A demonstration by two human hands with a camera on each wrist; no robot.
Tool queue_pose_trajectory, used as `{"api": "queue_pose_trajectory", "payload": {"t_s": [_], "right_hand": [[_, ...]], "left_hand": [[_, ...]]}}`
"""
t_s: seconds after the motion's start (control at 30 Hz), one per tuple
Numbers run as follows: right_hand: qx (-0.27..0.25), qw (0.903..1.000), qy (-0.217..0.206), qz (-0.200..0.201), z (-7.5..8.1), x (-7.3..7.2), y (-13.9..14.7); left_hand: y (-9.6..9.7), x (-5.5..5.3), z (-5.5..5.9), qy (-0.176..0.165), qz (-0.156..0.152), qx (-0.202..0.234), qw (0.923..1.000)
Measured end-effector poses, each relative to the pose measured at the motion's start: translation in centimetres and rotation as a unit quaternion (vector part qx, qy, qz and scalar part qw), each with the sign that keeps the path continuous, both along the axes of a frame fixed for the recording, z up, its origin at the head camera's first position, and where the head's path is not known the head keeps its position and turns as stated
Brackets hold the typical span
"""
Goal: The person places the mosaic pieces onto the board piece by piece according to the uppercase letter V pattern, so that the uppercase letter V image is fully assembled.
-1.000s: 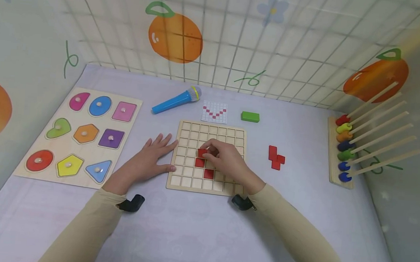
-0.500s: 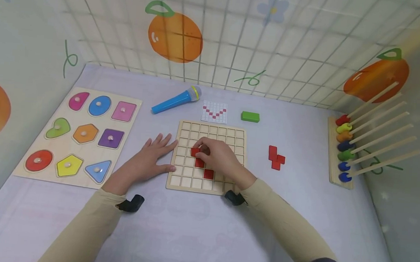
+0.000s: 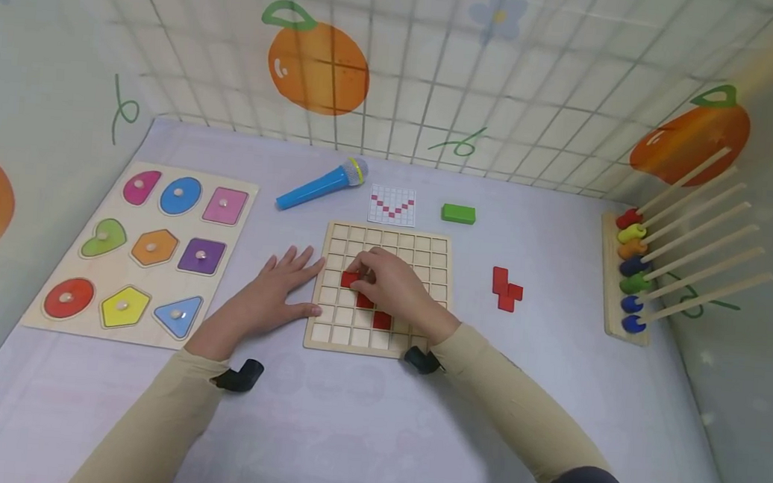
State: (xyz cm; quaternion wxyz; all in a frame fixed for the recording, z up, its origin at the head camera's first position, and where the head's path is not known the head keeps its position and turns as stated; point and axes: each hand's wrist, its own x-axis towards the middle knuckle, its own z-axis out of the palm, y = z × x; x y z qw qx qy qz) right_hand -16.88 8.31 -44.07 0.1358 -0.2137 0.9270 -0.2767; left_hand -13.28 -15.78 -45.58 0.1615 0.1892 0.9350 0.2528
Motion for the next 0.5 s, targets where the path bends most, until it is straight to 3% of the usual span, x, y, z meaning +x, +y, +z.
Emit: {"api": "queue_pose_trajectory", "payload": {"t_s": [0.5], "right_hand": [[0.016,0.9996,0.011,0.021,0.03,-0.05,-0.04]], "left_hand": [[0.08,0.01,0.10,-0.002,0.004,-0.002,1.0000]]}}
